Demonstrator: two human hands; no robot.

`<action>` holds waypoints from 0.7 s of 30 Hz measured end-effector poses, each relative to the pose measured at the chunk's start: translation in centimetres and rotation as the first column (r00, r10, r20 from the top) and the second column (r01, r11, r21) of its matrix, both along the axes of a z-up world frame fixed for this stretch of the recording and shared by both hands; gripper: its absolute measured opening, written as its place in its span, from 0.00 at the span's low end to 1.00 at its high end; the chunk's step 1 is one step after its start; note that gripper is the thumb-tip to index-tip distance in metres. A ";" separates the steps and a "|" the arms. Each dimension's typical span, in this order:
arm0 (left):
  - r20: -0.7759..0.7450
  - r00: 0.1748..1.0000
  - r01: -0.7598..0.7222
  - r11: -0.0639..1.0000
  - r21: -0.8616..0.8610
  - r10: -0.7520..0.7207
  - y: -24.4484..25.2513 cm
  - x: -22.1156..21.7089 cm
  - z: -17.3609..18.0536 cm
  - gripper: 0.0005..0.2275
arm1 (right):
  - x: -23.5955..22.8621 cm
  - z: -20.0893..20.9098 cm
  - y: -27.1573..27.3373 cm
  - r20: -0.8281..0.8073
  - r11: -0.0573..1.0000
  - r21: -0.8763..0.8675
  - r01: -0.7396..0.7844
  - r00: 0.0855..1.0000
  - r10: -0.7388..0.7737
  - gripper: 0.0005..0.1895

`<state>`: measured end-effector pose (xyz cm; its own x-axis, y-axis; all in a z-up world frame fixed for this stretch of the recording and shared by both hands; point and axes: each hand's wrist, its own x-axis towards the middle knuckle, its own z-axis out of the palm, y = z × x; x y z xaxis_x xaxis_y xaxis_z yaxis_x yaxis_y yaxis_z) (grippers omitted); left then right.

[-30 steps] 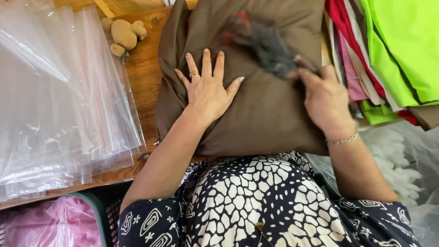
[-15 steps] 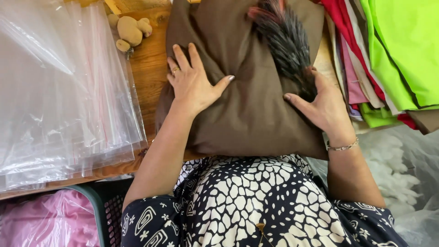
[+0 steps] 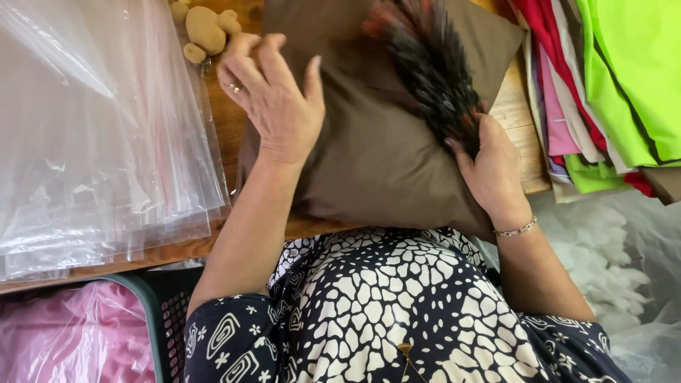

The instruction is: Closing the zipper of a filled cushion, shaping it by patting and kneading to distribute filling, and then brushing the surface with a duster.

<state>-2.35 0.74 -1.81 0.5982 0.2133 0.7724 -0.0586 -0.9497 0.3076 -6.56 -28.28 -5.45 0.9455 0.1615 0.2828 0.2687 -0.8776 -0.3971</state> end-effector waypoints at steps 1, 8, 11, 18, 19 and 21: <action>0.053 0.996 0.065 0.996 0.054 -0.067 -0.3 -0.3 0.4 0.16 | 0.1 0.2 0.0 -0.017 1.000 0.026 0.006 1.000 -0.005 0.21; -0.580 0.772 0.342 0.939 0.035 -0.260 -4.6 -1.4 -3.1 0.33 | 0.7 -1.7 -0.3 -0.067 0.984 -0.083 0.159 0.984 -0.165 0.22; -0.789 0.486 0.444 0.884 -0.148 -0.376 -4.4 -0.8 -1.6 0.39 | 0.5 -1.3 0.2 -0.113 0.973 -0.131 0.192 0.972 -0.207 0.22; -0.727 0.670 0.324 0.940 0.104 -0.150 -3.5 1.0 -3.4 0.32 | -0.3 -0.4 1.1 0.010 0.994 -0.062 0.089 0.996 -0.088 0.23; -0.629 0.773 0.304 0.918 0.253 -0.083 -3.6 0.9 -4.0 0.29 | -0.3 -0.3 1.2 0.015 0.994 -0.063 0.087 0.996 -0.086 0.23; -0.599 0.789 0.279 0.949 0.148 -0.139 -3.8 -0.1 -3.9 0.23 | -0.2 0.8 0.9 -0.027 0.998 -0.007 0.066 0.997 -0.067 0.24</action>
